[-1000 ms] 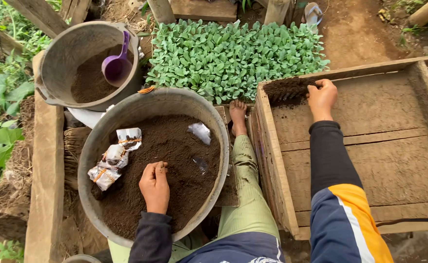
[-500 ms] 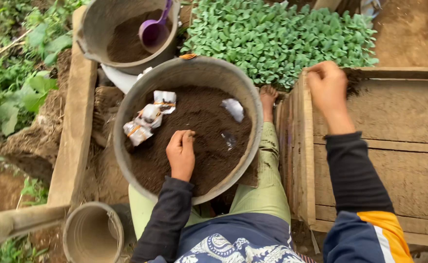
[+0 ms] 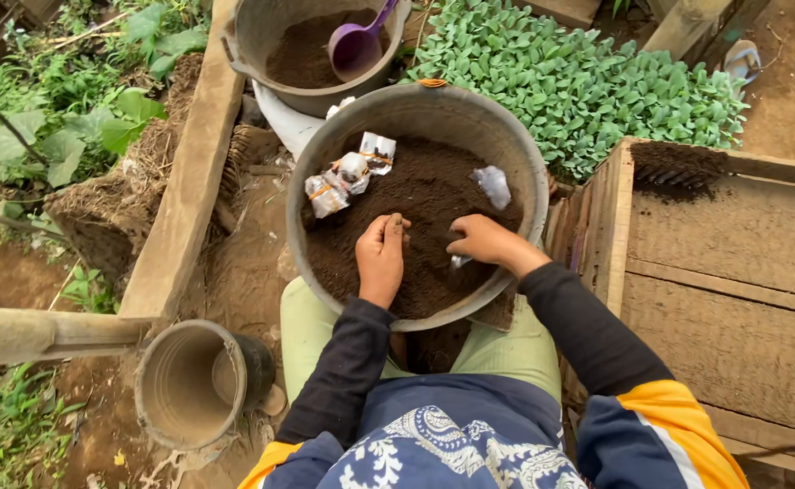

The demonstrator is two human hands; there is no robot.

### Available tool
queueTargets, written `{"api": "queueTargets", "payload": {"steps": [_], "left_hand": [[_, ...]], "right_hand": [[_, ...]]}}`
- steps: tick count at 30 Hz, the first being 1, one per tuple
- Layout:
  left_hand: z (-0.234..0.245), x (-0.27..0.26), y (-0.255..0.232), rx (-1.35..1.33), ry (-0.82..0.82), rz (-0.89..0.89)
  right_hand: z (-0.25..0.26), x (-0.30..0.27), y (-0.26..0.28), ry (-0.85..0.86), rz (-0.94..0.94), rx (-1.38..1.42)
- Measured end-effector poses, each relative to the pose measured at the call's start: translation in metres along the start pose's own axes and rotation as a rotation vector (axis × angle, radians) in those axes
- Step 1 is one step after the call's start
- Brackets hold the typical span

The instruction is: The person sits on the ground and repeatedly scoops soil from a bucket, wraps it in small plastic bags, and places the bundles into a wooden tray. The process is repeated multiple times with consistent hand movements.

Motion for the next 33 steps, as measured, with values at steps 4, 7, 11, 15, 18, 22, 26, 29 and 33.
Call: {"api": "queueTargets", "payload": {"steps": [4, 7, 11, 15, 18, 22, 26, 29, 33], "left_hand": [[0.002, -0.003, 0.006, -0.123, -0.001, 0.086], [-0.01, -0.007, 0.008, -0.121, 0.185, 0.179], [-0.03, -0.015, 0.033, -0.228, 0.372, 0.294], [-0.026, -0.012, 0.035, -0.13, 0.317, 0.208], [-0.024, -0.012, 0.029, -0.105, 0.294, 0.151], [-0.028, -0.017, 0.018, -0.242, 0.267, 0.319], [-0.025, -0.014, 0.032, -0.423, 0.187, 0.468], [-0.021, -0.011, 0.021, -0.364, 0.226, 0.494], [-0.013, -0.004, 0.019, 0.017, 0.32, 0.164]], "right_hand": [[0.017, -0.041, 0.025, -0.32, 0.135, 0.189], [0.017, -0.055, 0.032, -0.391, 0.039, 0.769], [0.002, -0.059, 0.031, -0.325, 0.0, 1.088], [0.006, -0.064, 0.028, -0.553, 0.034, 0.569], [0.001, -0.083, 0.062, -0.606, 0.109, 0.687], [-0.018, -0.084, 0.069, -0.49, 0.132, 0.826], [-0.005, -0.091, 0.077, -0.491, 0.203, 0.684], [-0.003, -0.081, 0.062, -0.523, 0.223, 0.438], [0.007, -0.082, 0.08, -0.369, 0.087, 0.339]]}}
Point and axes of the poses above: each hand's wrist, its own x-axis towards the middle knuckle, its own z-axis out of the back of the hand, y = z × x, the point moved 1 cm from there along x, towards the middle knuckle, and after that the axes turned 3 degrees about -y, right-handed, at the moved point
